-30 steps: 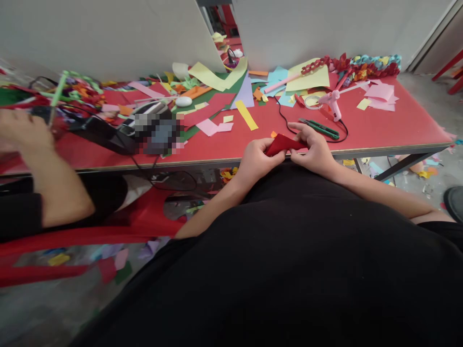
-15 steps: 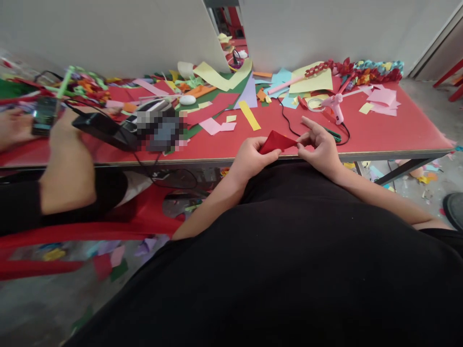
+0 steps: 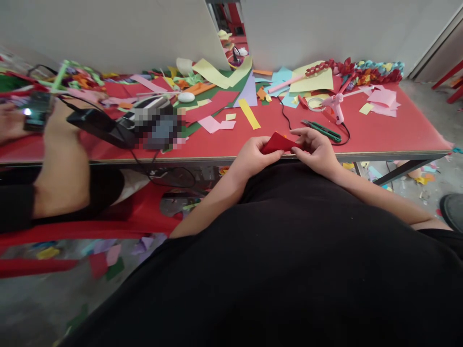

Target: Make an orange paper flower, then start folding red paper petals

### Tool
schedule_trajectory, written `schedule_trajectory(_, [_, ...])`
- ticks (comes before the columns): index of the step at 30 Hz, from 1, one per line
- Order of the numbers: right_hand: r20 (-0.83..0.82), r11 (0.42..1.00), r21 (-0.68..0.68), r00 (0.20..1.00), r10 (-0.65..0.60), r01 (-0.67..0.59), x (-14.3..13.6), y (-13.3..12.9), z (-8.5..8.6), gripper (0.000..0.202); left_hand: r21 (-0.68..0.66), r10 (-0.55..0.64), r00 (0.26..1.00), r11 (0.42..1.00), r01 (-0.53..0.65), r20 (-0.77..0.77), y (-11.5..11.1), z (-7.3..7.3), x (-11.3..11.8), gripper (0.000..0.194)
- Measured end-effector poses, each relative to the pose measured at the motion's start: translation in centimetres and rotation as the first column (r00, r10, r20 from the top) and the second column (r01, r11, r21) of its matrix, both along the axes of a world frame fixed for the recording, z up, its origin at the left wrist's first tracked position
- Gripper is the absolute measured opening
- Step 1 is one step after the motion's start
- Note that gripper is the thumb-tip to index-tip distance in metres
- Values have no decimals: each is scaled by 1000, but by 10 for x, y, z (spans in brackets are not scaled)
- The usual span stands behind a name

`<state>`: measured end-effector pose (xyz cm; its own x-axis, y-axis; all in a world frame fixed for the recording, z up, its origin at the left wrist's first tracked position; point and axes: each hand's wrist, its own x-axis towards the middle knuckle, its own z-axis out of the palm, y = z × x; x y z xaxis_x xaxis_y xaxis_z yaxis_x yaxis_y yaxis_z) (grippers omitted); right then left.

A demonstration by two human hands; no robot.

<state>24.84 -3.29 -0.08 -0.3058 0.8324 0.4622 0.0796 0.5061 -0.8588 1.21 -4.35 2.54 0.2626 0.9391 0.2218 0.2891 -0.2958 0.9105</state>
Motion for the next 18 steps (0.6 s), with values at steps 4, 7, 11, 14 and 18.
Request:
schedule_trajectory(4, [7, 1000, -7, 1000, -22, 22, 1, 1, -1, 48, -24, 1, 1000, 1000, -1, -2, -1, 0, 6, 35])
schedule_trajectory(7, [-10, 1000, -2, 1000, -3, 3, 0, 0, -2, 47, -16, 23, 1000, 1000, -23, -4, 0, -3, 9, 32])
schedule_trajectory(11, [2, 999, -34, 1000, 4, -4, -2, 0, -1, 48, -5, 37, 999, 999, -37, -9, 0, -4, 10, 28])
schedule_trajectory(14, [16, 998, -63, 1000, -4, 5, 0, 1, -1, 50, -15, 27, 999, 1000, -28, -33, 0, -3, 7, 26])
schedule_trajectory(18, [9, 997, -77, 1000, -19, 20, 2, 3, -2, 51, -40, 13, 999, 999, -14, -42, 0, 0, 0, 31])
